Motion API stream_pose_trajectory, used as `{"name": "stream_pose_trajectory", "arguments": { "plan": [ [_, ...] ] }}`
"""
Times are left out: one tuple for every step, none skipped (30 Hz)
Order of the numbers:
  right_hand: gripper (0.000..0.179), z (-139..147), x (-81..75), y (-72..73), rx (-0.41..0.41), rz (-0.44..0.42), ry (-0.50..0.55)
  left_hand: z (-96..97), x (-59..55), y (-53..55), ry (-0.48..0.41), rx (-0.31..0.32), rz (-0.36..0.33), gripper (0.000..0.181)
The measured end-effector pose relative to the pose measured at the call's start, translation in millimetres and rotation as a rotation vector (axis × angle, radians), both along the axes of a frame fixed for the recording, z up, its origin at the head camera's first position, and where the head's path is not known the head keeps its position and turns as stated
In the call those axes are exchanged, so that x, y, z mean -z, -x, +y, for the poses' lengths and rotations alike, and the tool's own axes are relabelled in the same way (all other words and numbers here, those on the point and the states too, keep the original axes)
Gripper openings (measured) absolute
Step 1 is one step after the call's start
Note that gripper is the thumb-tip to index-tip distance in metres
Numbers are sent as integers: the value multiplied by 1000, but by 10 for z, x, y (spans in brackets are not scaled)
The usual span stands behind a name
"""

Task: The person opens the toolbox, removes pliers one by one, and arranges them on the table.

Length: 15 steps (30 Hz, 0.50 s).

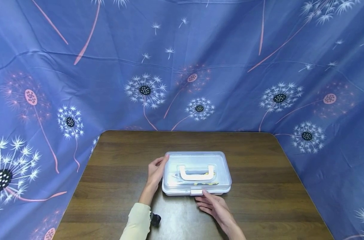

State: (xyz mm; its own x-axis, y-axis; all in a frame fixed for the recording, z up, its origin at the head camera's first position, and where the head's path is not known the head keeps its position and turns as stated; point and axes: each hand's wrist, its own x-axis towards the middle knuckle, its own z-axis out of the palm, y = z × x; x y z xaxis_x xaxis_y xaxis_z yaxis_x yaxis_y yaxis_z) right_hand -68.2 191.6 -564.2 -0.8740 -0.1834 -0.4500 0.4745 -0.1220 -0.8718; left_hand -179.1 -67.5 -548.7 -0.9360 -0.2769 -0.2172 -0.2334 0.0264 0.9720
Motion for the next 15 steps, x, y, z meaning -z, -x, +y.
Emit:
{"name": "stream_pose_trajectory", "arguments": {
  "plan": [
    [66,-24,20,12,-3,8,13,-1,3,0,-1,2,3,64],
    [65,-44,38,20,-5,16,21,0,8,0,-3,2,7,64],
    [64,-61,55,29,-1,21,23,-1,14,1,-6,2,9,64],
    [62,-76,69,36,5,27,16,1,19,2,-10,3,11,63],
    [61,-89,80,42,16,29,7,3,22,3,-16,1,12,63],
    [61,-99,88,46,29,30,-8,5,24,6,-22,-1,11,63],
    [59,-108,93,49,43,29,-21,6,26,11,-24,-4,9,62],
    [58,-116,94,50,57,32,-34,9,23,13,-27,-4,11,63],
    [57,-123,91,52,73,34,-45,11,17,13,-28,-4,12,63],
    [56,-132,86,51,88,37,-52,14,10,14,-29,-5,9,63],
    [54,-141,80,48,103,37,-50,15,5,12,-24,-7,8,63],
    [53,-151,73,46,115,40,-46,16,-2,10,-21,-7,6,63],
    [52,-162,63,43,126,41,-36,17,-8,7,-15,-9,3,63],
    [52,-173,54,41,136,43,-29,16,-12,3,-10,-11,0,63],
    [52,-185,44,38,147,40,-22,15,-16,-1,-5,-13,-5,63]
  ]
}}
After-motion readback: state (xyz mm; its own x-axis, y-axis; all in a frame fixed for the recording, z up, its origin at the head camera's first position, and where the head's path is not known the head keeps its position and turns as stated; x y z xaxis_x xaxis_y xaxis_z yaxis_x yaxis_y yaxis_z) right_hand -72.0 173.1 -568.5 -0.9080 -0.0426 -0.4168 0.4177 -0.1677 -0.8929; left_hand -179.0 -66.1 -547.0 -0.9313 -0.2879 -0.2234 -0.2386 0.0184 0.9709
